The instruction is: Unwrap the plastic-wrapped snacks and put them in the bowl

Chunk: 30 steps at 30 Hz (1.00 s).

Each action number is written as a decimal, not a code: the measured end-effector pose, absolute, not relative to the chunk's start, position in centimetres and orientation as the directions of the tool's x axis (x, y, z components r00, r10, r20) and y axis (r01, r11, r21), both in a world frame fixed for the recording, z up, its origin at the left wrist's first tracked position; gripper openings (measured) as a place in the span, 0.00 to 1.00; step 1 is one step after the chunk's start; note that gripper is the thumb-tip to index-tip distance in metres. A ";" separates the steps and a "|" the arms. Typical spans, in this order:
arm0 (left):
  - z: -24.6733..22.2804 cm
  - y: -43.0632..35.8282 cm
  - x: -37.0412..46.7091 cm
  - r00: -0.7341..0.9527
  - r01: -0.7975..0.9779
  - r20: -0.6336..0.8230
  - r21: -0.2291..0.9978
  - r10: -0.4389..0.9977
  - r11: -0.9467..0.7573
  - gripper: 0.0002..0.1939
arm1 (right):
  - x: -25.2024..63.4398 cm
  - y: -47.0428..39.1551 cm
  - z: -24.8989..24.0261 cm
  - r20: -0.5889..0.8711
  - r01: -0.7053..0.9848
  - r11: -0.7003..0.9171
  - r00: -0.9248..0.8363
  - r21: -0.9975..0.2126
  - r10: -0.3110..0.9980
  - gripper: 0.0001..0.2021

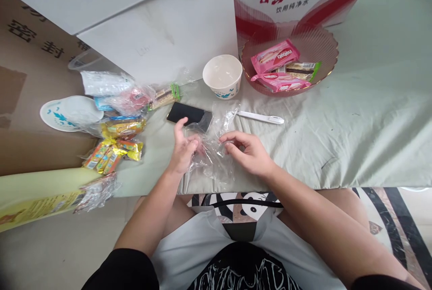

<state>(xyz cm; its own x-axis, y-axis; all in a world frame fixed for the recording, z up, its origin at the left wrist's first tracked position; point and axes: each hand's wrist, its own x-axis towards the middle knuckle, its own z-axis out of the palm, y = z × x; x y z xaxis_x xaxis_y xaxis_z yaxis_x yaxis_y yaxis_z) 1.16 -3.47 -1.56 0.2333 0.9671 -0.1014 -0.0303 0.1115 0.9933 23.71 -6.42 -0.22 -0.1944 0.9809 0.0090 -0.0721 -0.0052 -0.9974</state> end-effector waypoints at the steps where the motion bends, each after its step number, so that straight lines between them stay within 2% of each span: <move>1: -1.4 -3.4 1.1 0.270 -0.032 -0.141 0.987 0.953 0.155 0.45 | 23.7 -6.4 -0.1 0.007 -0.058 -0.004 -0.195 -0.998 0.981 0.10; 4: -1.0 -3.6 1.1 0.340 -0.034 -0.194 0.975 0.920 0.218 0.46 | 23.8 -6.5 0.0 0.005 -0.036 -0.003 -0.211 -0.999 0.977 0.10; 7: -0.6 -3.8 1.4 0.365 -0.066 -0.154 0.979 0.918 0.191 0.45 | 23.7 -6.6 0.0 0.000 -0.017 -0.005 -0.257 -1.000 0.967 0.11; 9: -0.4 -3.9 1.5 0.339 -0.091 -0.107 0.985 0.935 0.146 0.39 | 23.7 -6.5 -0.1 -0.007 0.040 0.004 -0.273 -0.999 0.962 0.12; 11: -0.3 -3.9 1.5 0.291 -0.081 -0.069 0.992 0.954 0.096 0.29 | 23.6 -6.4 -0.3 -0.002 0.142 0.035 -0.253 -0.989 0.967 0.14; 14: -0.1 -3.9 1.4 0.264 0.010 -0.050 0.999 0.963 0.049 0.20 | 23.5 -6.3 -0.8 0.064 0.308 0.125 -0.202 -0.943 0.977 0.17; 17: 0.1 -3.8 1.5 0.256 0.160 -0.019 0.987 0.966 -0.023 0.19 | 23.4 -6.4 -1.1 0.172 0.415 0.234 -0.181 -0.879 0.968 0.11; 22: 0.2 -3.6 1.9 0.252 0.421 0.148 0.873 0.956 -0.246 0.08 | 23.4 -6.8 -1.1 0.445 0.665 0.372 -0.066 -0.648 0.893 0.08; 25: -0.1 -3.5 1.9 0.302 0.470 0.249 0.801 0.920 -0.371 0.06 | 23.6 -7.0 -0.6 0.535 0.706 0.451 -0.119 -0.547 0.836 0.06; 27: -0.3 -3.6 1.8 0.297 0.493 0.325 0.753 0.898 -0.436 0.06 | 23.7 -7.0 -0.3 0.529 0.699 0.472 -0.156 -0.537 0.834 0.06; 30: -0.5 -3.8 1.6 0.262 0.548 0.389 0.693 0.883 -0.468 0.07 | 24.0 -7.0 0.0 0.460 0.653 0.435 -0.146 -0.620 0.876 0.06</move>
